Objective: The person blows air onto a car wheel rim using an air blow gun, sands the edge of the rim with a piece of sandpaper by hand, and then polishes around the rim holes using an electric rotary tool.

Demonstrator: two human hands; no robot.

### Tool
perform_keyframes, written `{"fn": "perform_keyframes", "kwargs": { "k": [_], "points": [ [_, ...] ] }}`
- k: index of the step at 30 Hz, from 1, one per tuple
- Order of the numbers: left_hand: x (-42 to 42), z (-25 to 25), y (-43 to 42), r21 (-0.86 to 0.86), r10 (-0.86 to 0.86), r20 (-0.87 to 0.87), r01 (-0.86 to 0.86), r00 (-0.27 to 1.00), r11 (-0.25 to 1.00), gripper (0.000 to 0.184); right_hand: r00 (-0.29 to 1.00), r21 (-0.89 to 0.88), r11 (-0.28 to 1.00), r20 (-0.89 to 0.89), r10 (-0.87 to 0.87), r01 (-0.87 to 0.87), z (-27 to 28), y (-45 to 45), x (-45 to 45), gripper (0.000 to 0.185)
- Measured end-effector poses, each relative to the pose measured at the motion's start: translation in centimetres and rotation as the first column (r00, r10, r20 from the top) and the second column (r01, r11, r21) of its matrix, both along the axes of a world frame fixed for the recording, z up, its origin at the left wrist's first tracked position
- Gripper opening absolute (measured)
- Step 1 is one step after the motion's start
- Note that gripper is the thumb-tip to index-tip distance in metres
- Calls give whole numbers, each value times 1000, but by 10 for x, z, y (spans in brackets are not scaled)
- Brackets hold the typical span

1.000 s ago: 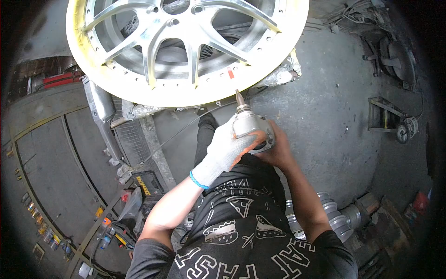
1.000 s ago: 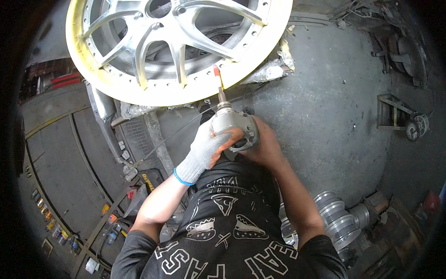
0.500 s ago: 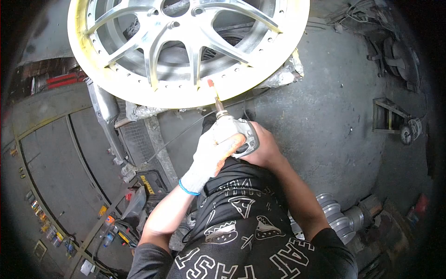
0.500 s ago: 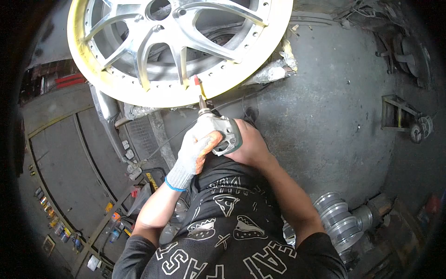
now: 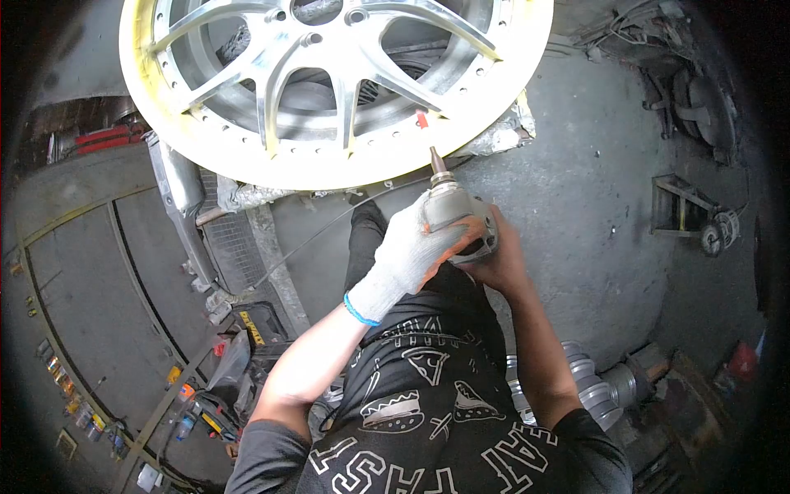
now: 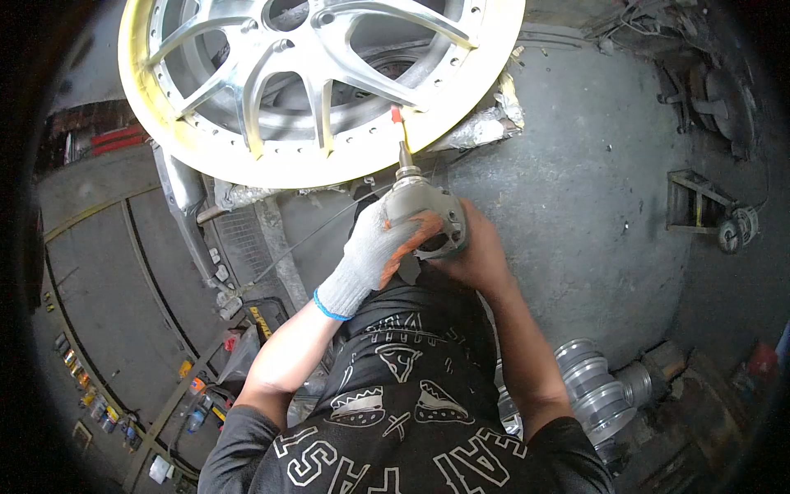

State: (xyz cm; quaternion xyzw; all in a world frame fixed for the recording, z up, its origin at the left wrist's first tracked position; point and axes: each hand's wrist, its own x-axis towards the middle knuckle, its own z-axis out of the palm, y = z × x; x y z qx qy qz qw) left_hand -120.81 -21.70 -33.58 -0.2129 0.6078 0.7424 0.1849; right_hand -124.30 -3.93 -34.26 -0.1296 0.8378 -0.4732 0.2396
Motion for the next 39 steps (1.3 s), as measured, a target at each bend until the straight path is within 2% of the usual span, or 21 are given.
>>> {"fn": "perform_keyframes", "kwargs": {
  "k": [1,2,4,5,7,8,10,11,12,14,17,20,26,28,31,33,39],
  "points": [
    [2,-7,1,0,21,-114,-21,993,1000,46,1000,0,1000,0,1,-1,-1,0,0,71],
    [6,-13,1,0,22,-115,-22,993,1000,46,998,23,999,-46,33,-32,-2,-1,1,70],
    [13,-13,-1,245,203,83,-218,976,945,46,994,43,997,-89,68,-64,-4,-4,3,69],
    [15,-6,-6,241,205,84,-220,975,945,46,996,49,997,-66,63,-60,-3,-10,6,69],
    [19,13,-18,28,69,129,-73,989,997,47,997,49,997,-42,59,-57,-2,-22,10,69],
    [24,7,-19,23,72,130,-75,989,997,47,996,44,996,-24,81,-80,1,-28,11,70],
    [29,-2,-21,95,206,-149,-193,967,977,46,995,34,994,-7,104,-104,0,-37,15,70],
    [32,4,-26,91,206,-148,-194,967,977,46,994,-8,995,23,102,-102,-4,-40,18,71],
    [35,13,-34,107,184,17,-185,983,977,45,994,-49,994,52,101,-99,-6,-43,20,72],
    [37,18,-37,122,155,182,-178,971,976,44,993,-47,993,31,112,-111,-5,-48,22,73],
    [42,11,-34,173,265,-24,-257,964,951,42,993,-55,992,13,114,-114,-8,-52,26,73],
    [43,13,-35,117,231,112,-244,967,963,41,996,-91,992,23,91,-89,-8,-49,26,71],
    [37,7,-26,122,182,137,-199,974,972,42,998,-118,992,30,56,-52,-11,-37,23,70],
    [33,12,-23,167,248,60,-254,967,953,41,998,-108,992,6,67,-66,-6,-38,21,69],
    [35,17,-27,145,258,-1,-256,966,956,39,995,-46,994,-8,96,-97,-4,-46,23,68],
    [35,24,-31,168,274,17,-273,962,947,38,996,-184,979,-20,89,-91,-13,-51,26,69],
    [35,18,-31,142,239,118,-255,964,956,34,998,-147,988,-19,54,-56,-13,-46,24,68]
  ]
}}
